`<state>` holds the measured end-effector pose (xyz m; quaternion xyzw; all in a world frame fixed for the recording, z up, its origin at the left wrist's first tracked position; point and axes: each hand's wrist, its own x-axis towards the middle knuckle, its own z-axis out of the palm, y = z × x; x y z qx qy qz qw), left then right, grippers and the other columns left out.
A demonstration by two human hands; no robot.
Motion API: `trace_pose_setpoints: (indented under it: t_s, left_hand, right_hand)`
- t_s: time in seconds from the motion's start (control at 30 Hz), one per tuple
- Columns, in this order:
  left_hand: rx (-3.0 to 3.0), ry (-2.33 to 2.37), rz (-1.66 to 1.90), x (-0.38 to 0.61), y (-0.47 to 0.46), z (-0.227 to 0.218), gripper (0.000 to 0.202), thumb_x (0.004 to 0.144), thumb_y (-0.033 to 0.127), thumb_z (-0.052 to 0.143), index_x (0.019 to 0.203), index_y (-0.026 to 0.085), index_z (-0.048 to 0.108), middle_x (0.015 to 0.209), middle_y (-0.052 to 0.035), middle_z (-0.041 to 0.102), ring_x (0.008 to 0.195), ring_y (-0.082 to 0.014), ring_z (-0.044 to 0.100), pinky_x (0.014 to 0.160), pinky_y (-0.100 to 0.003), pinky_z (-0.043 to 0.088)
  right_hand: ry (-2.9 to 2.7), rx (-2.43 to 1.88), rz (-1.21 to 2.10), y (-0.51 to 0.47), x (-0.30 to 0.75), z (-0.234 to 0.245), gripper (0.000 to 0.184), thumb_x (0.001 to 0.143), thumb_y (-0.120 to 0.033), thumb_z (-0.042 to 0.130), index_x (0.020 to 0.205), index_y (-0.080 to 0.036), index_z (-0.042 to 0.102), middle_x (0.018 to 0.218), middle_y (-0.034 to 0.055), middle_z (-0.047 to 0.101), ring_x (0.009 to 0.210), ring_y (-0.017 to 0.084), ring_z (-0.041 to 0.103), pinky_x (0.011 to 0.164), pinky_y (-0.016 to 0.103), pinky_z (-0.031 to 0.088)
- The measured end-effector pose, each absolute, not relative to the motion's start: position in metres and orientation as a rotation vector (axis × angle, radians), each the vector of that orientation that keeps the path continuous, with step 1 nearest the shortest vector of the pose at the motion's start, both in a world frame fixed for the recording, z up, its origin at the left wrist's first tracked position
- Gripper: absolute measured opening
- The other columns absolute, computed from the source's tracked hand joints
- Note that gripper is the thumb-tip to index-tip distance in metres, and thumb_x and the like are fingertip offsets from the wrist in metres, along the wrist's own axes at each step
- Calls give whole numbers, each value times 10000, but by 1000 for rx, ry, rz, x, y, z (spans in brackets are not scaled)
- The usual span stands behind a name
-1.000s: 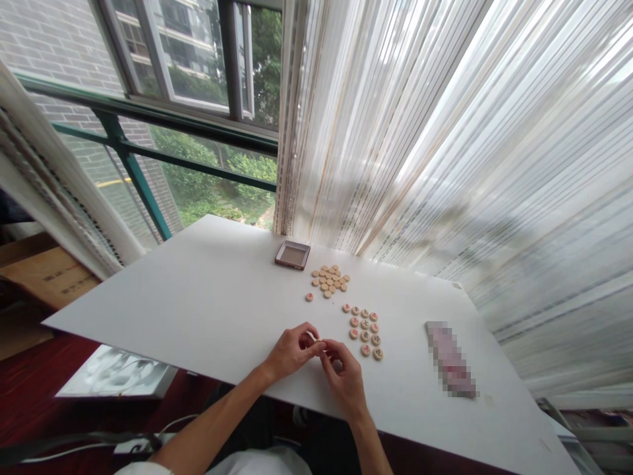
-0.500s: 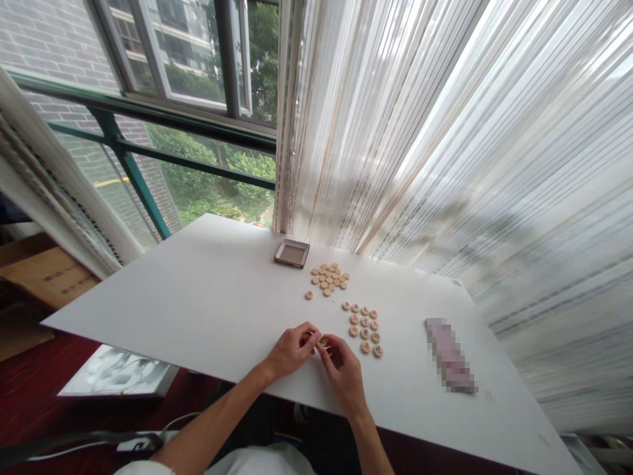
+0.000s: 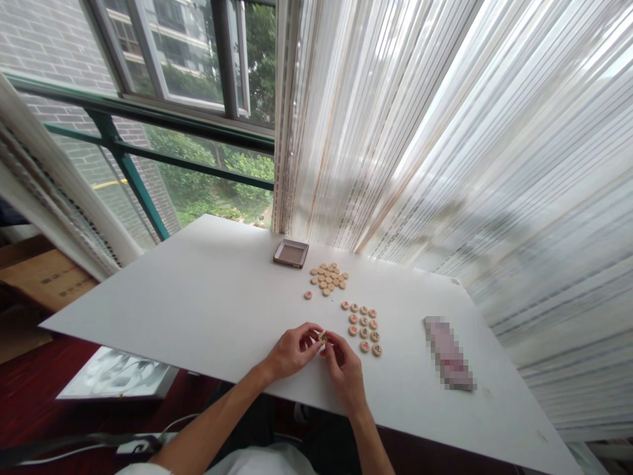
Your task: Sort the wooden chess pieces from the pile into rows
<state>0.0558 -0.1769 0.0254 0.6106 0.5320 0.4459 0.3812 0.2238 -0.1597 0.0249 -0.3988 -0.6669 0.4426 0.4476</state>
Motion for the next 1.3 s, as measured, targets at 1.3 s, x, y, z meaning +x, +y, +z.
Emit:
trace_pose_setpoints:
  t_s: [1.3]
  left_hand:
    - [1653,1355,1127,57,-182,31,195,877,290,602,1053,209,623,863,-7,731,717,-134,655,657,-226,501]
  right_hand:
    - [-1626,-1008,1140,-161,225,21,205,940,-326,546,1082,-197,620,980,73,703,845,194,678,764,291,553]
